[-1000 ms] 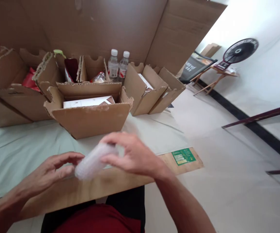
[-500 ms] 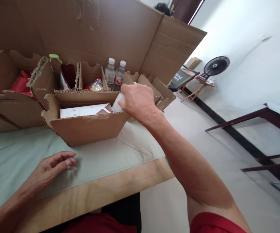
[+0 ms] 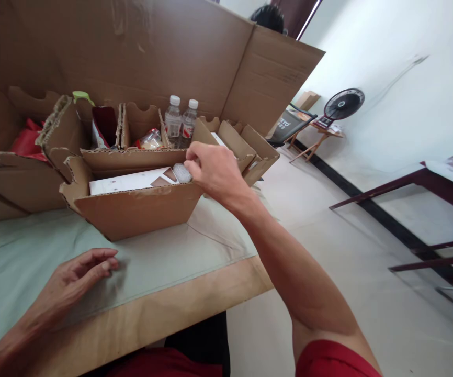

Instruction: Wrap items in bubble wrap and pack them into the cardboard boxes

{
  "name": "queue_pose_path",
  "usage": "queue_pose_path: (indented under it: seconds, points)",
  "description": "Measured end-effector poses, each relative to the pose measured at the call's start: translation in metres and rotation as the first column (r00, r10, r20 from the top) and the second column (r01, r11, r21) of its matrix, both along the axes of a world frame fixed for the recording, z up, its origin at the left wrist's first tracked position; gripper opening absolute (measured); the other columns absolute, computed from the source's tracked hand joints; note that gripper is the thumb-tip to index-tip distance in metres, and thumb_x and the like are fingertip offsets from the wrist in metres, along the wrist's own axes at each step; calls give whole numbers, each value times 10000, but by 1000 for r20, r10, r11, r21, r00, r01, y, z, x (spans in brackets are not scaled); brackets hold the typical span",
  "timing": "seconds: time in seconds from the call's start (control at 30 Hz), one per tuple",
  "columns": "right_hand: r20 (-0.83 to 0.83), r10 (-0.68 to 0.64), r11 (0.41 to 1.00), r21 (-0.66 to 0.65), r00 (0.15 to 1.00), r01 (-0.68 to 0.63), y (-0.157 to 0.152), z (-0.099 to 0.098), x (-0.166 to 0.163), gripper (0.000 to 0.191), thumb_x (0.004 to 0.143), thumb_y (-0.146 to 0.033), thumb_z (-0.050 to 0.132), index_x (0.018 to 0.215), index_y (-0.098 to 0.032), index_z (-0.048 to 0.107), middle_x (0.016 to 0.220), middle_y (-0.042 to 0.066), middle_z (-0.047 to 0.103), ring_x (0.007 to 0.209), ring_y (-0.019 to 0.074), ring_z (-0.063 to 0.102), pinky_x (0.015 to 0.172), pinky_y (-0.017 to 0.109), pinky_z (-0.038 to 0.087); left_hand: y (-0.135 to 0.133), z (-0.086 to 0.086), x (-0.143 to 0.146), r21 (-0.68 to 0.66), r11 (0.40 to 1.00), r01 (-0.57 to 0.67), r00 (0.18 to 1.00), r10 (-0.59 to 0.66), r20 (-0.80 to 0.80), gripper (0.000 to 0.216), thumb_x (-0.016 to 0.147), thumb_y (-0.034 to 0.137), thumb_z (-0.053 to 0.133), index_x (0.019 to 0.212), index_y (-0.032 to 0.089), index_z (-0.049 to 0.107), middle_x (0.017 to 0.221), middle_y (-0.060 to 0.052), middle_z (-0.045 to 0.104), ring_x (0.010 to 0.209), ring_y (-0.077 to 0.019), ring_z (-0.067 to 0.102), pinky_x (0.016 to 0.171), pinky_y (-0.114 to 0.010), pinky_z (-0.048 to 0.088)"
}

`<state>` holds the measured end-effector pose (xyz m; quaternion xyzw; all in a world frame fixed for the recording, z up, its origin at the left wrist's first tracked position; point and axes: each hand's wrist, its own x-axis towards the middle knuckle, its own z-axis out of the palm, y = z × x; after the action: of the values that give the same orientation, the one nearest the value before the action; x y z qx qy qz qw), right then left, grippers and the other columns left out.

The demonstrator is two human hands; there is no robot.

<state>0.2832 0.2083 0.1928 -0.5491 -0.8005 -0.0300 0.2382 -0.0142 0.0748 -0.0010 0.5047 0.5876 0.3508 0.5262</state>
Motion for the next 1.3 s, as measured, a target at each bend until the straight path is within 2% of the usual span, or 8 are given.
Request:
queue_pose_path:
  seconds: [0.13, 0.3, 0.43, 0.57, 0.73, 0.87, 1.1, 1.3]
  points:
    - [-359, 7, 983, 171, 933, 59, -42, -28, 40, 139, 914, -274, 635, 952, -205, 749, 997, 44, 793, 845, 189, 706, 807, 358, 562, -2, 4, -7, 179, 960, -218, 975, 223, -12, 620, 779, 669, 775, 1224, 240, 722, 1191, -112, 781, 1106, -299, 735, 999, -463, 600]
    - [-551, -17, 985, -152, 834, -80, -32, -90, 46, 566, 830, -450, 764, 1331, -214, 646, 1261, 106, 758, 1065, 256, 722, 799, 375, 600, 19, 25, 0, 379, 879, -288, 957, 278, 83, 899, 765, 576, 824, 1554, 349, 460, 1632, -84, 505, 1463, -324, 524, 1143, -475, 522]
    - [-618, 43, 943, -235, 785, -237, -18, -113, 25, 561, 929, -547, 634, 1383, -220, 600, 1298, 101, 744, 1118, 273, 701, 869, 408, 607, 46, 37, 24, 411, 879, -241, 970, 230, 76, 753, 788, 567, 798, 1425, 261, 540, 1498, -110, 595, 1368, -315, 584, 1081, -454, 568]
    - [-626, 45, 959, -191, 779, -210, -56, -117, 30, 541, 977, -562, 588, 1403, -228, 594, 1248, 92, 762, 1071, 277, 721, 929, 451, 611, 33, 28, 43, 395, 879, -265, 964, 251, 88, 668, 840, 564, 765, 1378, 230, 553, 1399, -108, 651, 1262, -282, 651, 1074, -447, 575]
    - [-558, 153, 980, -23, 816, -199, -121, -126, 26, 806, 899, -640, 738, 1534, -206, 499, 1477, 172, 646, 1358, 352, 630, 1152, 538, 527, -24, 18, 26, 368, 862, -349, 937, 333, 110, 606, 839, 527, 804, 1340, 247, 608, 1342, -92, 702, 1291, -285, 667, 1201, -459, 484]
    - [-548, 158, 986, 39, 822, -164, -125, -112, 9, 773, 933, -596, 722, 1559, -214, 476, 1444, 166, 669, 1347, 332, 645, 1158, 533, 534, -28, 40, 17, 440, 781, -443, 888, 450, 97, 550, 786, 469, 869, 1248, 251, 666, 1207, -63, 758, 1132, -251, 739, 1067, -383, 581]
    - [-551, -58, 975, 149, 832, 167, -159, -87, 51, 596, 897, -537, 788, 1359, -192, 635, 1226, 132, 764, 1167, 333, 731, 1044, 502, 595, -23, 66, 63, 573, 780, -252, 966, 237, 101, 451, 852, 470, 806, 1201, 211, 686, 1218, -104, 765, 1167, -271, 727, 1098, -443, 571]
    - [-558, 111, 993, 26, 822, -116, -149, -89, 0, 661, 956, -526, 717, 1508, -212, 533, 1383, 144, 706, 1281, 316, 682, 1128, 501, 558, -43, 77, 18, 493, 744, -450, 871, 488, 58, 495, 823, 442, 853, 1255, 279, 675, 1155, -6, 770, 1151, -259, 724, 1081, -441, 594]
